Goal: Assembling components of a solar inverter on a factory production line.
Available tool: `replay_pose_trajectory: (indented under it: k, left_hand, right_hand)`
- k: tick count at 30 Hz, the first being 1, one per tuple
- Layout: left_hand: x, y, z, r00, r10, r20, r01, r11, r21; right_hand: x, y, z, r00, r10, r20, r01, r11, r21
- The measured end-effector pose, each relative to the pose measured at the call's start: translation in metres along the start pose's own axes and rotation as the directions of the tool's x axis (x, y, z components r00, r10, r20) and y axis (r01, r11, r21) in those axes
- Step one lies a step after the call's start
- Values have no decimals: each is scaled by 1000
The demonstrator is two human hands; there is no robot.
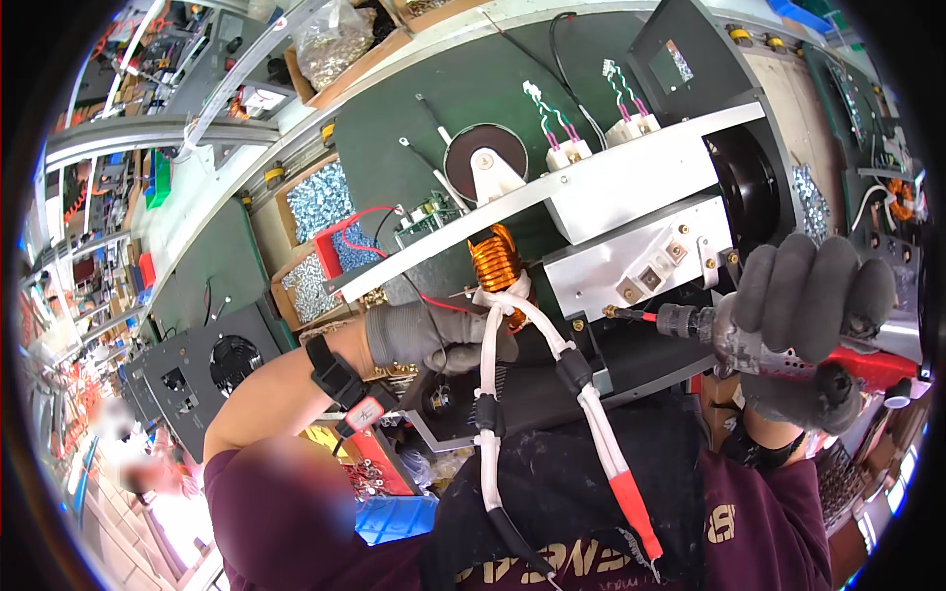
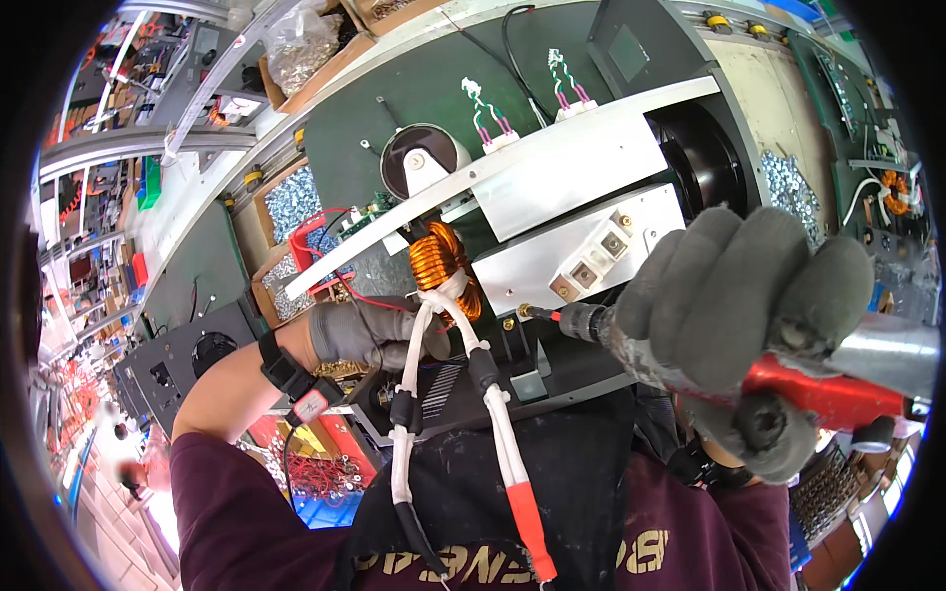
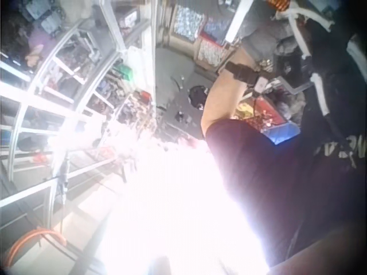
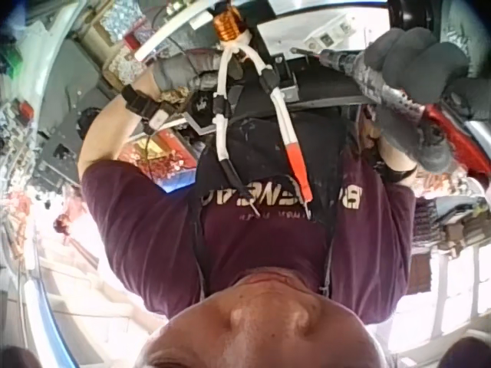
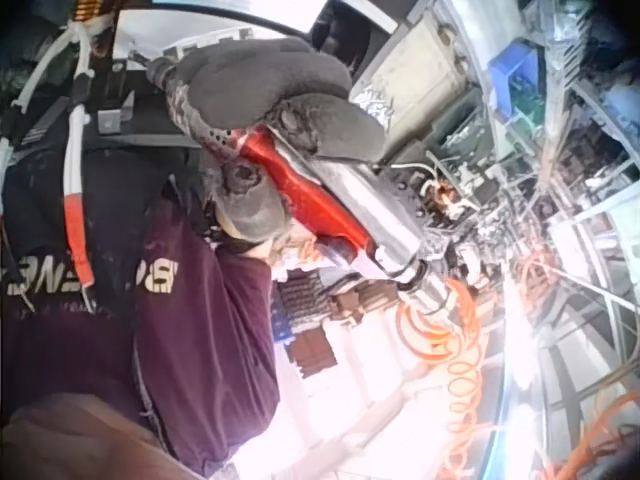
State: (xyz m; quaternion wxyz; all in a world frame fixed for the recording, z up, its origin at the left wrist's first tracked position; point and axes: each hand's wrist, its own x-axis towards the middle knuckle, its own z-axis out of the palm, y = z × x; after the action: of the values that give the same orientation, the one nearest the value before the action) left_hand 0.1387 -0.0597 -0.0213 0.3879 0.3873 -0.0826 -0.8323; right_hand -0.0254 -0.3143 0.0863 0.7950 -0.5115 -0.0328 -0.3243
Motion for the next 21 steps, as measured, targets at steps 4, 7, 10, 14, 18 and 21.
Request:
replay_pose_trajectory:
  k: [4,7,10,14,18,21]
  left_hand:
    - [12,-9,6,994,-58,98,85,951,-298]
    - [24,-16,11,994,-70,89,96,942,-321]
    - [24,-19,13,994,110,-25,-112,967,-227]
    - [18,-17,11,993,103,58,-89,976,-197]
    - [17,-17,11,997,44,70,-21,955,-295]
    - [20,-22,13,989,148,-30,-151,971,-185]
  right_hand:
    - [-9,13,11,998,49,-30,-48,999,9]
    - [-15,22,19,987,142,-69,-144,989,-18]
    - [-17,30,27,985,151,-79,-155,986,-57]
    - [-19,35,39,973,214,-86,-218,975,-35]
    - [-23,37,50,958,259,-127,-273,955,-116]
    - [-27,36,55,976,196,-91,-210,961,-179]
